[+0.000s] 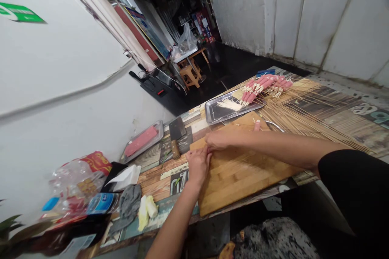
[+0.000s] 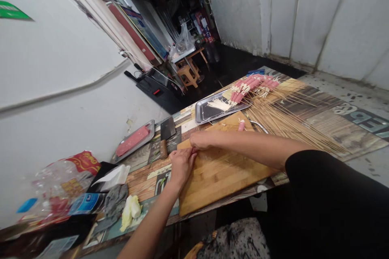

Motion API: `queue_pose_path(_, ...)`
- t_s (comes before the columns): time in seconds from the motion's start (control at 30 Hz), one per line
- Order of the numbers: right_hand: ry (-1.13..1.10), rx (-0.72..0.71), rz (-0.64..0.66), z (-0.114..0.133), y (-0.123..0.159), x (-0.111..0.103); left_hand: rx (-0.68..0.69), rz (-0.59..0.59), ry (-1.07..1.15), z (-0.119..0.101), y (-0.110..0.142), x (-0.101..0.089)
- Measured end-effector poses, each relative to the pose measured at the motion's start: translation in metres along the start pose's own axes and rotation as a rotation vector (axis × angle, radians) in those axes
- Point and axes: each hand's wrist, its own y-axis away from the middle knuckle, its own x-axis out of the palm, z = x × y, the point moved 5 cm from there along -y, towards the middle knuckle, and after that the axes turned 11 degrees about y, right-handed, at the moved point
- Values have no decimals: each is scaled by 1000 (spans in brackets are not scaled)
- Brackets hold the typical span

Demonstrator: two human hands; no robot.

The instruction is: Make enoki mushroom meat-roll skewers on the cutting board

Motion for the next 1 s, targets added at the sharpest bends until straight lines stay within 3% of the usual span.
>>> queue_pose_path(0.13,96,27,76,6,0,-9,59,-19,-34,0,2,4)
queue_pose_path(0.23,135,75,-75,7,23,-31,114,49,-63,-1,1,5)
queue_pose_path(0.33,155,231,-242,-8,79,-55,126,54,-24,-1,2,3)
queue_pose_path(0.4,201,429,-356,-27,130,-65,122,28,23,-1,3,2)
queue_pose_path(0.5,294,695,-278,-48,203,-56,136,3,37,-2,5,4)
queue_pose_path(0.6,264,773,-134,-53,244,-30,182,-10,-2,-6,6,5)
queue_pose_path(0.7,218,771,-145,-50,252,-13,223,-38,-26,-14,10,3)
queue_pose_path(0.87,217,790,-235,-54,245,-5,264,-38,-34,-40,27,2)
queue_pose_path(1.0,117,650,-329,-51,247,-3,276,-38,-45,-67,31,9)
